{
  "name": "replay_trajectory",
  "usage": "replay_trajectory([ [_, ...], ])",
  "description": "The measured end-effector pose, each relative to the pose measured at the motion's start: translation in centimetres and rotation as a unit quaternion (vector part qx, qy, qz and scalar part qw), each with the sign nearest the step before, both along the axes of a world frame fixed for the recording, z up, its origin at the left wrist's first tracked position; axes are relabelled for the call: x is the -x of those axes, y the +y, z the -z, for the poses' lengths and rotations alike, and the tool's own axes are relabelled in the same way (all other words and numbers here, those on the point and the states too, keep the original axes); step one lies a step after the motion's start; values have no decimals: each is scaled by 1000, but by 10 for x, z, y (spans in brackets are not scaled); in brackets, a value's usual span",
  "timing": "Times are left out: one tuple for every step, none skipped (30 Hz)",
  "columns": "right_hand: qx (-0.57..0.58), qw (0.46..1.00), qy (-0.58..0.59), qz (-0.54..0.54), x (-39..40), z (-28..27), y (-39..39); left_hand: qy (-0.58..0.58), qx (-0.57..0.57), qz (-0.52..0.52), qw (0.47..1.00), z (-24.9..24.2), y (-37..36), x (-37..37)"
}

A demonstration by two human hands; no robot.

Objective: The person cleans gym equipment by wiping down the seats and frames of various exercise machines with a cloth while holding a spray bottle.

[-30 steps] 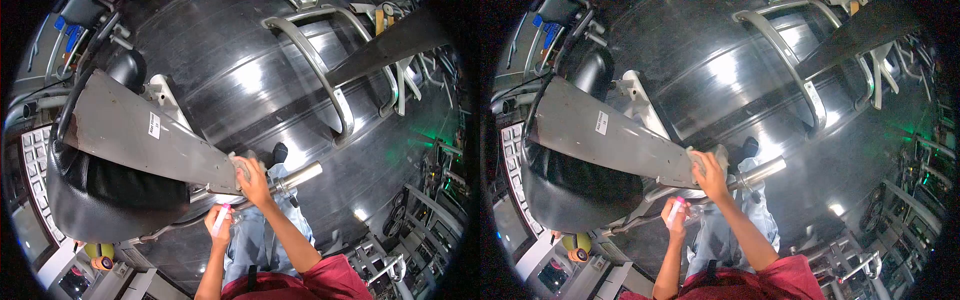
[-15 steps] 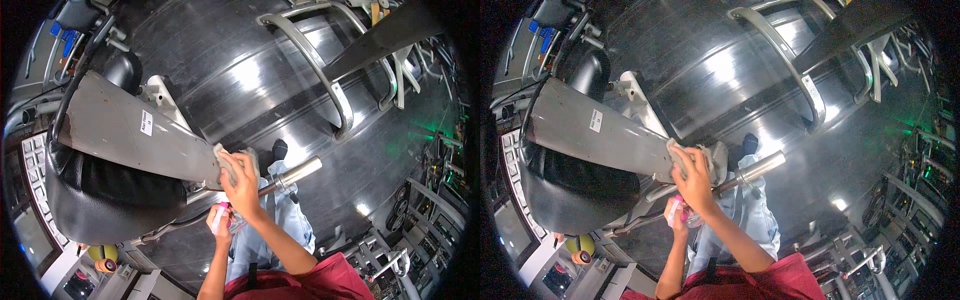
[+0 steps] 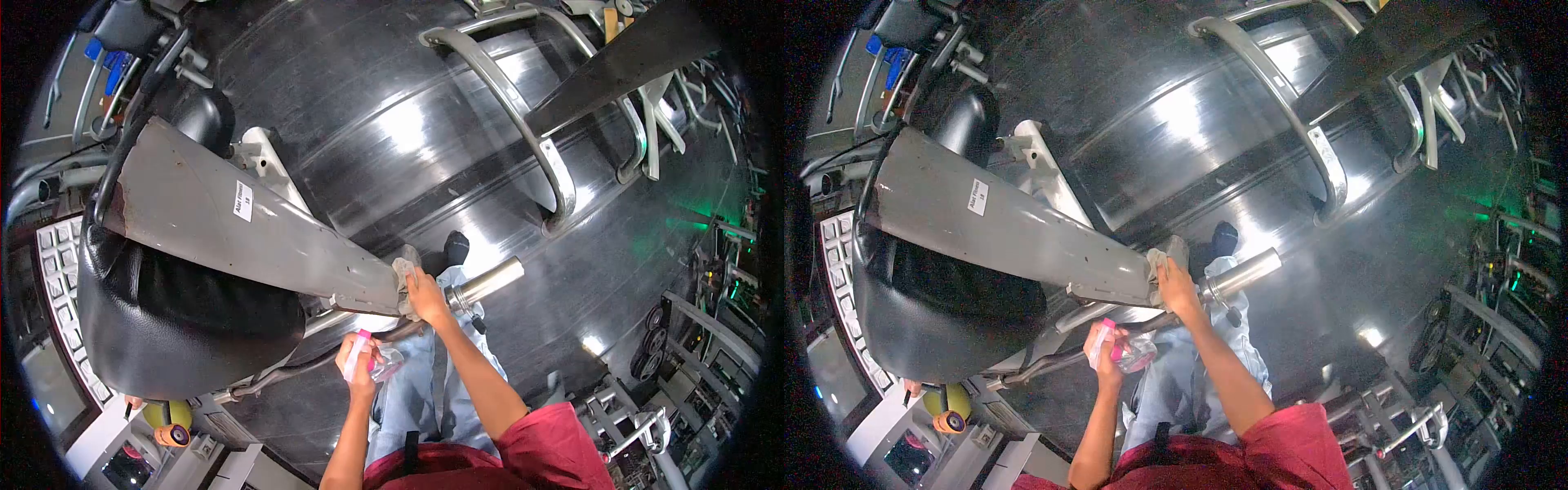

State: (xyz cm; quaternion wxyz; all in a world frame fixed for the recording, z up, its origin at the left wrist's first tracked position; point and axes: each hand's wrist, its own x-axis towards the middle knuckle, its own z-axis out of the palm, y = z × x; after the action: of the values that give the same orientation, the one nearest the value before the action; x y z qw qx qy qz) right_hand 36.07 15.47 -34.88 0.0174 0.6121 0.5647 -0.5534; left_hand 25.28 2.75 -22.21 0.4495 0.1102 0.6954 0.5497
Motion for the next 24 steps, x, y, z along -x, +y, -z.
replay_trajectory([
  [-1,1000,0,1,2,3,5,-6,4,3,1000,-1,1,-1],
  [11,1000,4,2,8,-1,12,-8,8,7,1000,-2,1,-1],
  [23,1000,8,3,15,-10,20,-8,8,8,1000,-2,2,-2],
  [24,1000,9,4,21,-20,25,-9,4,7,1000,-1,1,-3],
  [-16,999,50,8,28,-37,32,-10,0,5,1000,-1,0,-4],
  [-55,994,91,12,33,-53,38,-10,2,5,1000,-1,0,-4],
  [-52,994,90,12,36,-68,43,-13,8,8,1000,-1,0,-3],
  [-72,988,134,13,39,-84,49,-16,14,11,1000,-1,0,-3],
  [-93,979,179,14,41,-98,54,-16,16,11,1000,-1,-1,-4],
  [-78,981,178,19,41,-109,58,-12,16,9,1000,0,-1,-3],
  [-76,981,179,19,40,-104,58,-7,17,7,1000,0,-1,-3],
  [-85,977,197,19,36,-93,56,-6,18,7,1000,-1,-1,-3],
  [-94,972,215,18,32,-79,54,-8,13,4,1000,-1,-1,-3],
  [-93,972,217,17,27,-57,50,-10,8,1,1000,-2,-1,-3],
  [-80,979,186,4,22,-27,44,-8,8,0,1000,-3,-1,-2],
  [-66,986,154,-8,18,-2,39,-7,8,0,1000,-4,0,-2],
  [-66,986,154,-8,13,16,37,-6,9,1,1000,-5,0,-2],
  [-16,994,106,-26,11,28,39,-6,9,1,1000,-5,0,-1],
  [35,997,58,-45,9,41,41,-6,4,2,1000,-4,-1,-1],
  [79,989,97,-81,11,35,54,-6,-2,3,1000,-3,-1,0],
  [80,989,98,-81,16,25,61,-5,0,3,1000,-3,-2,1],
  [69,989,108,-72,24,15,66,-2,-3,4,1000,-1,-3,0],
  [57,989,117,-62,31,3,70,-1,-6,6,1000,-1,-4,0],
  [59,990,115,-63,38,-9,72,-3,-5,5,1000,0,-5,-1],
])
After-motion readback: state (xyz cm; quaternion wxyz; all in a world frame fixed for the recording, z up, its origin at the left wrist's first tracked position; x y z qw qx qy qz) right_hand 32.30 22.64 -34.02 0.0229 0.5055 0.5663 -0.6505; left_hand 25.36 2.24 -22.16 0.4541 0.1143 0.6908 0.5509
